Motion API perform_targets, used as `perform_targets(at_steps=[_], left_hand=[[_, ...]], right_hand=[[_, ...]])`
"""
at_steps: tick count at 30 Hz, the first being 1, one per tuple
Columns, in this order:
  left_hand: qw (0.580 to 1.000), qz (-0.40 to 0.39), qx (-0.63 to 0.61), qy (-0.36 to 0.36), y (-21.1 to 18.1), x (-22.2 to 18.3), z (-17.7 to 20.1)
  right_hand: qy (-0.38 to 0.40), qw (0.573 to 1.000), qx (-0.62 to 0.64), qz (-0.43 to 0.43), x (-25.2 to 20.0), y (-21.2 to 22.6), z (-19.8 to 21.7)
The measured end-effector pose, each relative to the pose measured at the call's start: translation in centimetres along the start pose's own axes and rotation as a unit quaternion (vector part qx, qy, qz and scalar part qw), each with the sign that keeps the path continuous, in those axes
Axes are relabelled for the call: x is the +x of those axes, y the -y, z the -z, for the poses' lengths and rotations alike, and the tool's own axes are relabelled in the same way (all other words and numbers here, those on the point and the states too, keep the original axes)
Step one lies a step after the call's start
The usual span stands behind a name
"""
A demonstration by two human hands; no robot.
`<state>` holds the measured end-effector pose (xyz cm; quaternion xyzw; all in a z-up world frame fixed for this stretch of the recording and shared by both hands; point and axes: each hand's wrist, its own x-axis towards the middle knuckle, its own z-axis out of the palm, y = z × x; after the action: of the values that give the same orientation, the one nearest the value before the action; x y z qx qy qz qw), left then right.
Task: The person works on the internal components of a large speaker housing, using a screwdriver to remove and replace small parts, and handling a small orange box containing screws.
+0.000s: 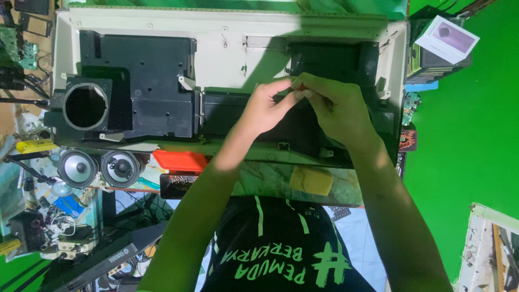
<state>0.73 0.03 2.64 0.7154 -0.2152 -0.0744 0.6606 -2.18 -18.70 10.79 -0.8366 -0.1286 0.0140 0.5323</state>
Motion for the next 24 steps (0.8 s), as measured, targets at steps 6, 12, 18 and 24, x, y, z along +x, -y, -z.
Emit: perform_targets(at_steps=[6,12,18,24], left_hand=[[0.995,-0.017,0.084,-0.054,0.4,-0.5,-0.9],[0.991,0.000,0.127,-0.041,1.0,-0.5,-0.9],[0.994,0.051,0.091,0.000,1.4,-0.3,-0.5],[0.994,0.051,0.092,0.026,0.5,0.2,-0.3]], right_hand=[[-0.012,0.999,-0.042,0.026,0.0,-0.1,-0.4],[-0.031,0.995,-0.059,0.069,0.1,-0.4,-0.6],[-0.042,0.996,-0.075,0.012,0.0,-0.4,-0.8],[-0.064,0.995,-0.070,0.021,-0.7,0.0,-0.4]])
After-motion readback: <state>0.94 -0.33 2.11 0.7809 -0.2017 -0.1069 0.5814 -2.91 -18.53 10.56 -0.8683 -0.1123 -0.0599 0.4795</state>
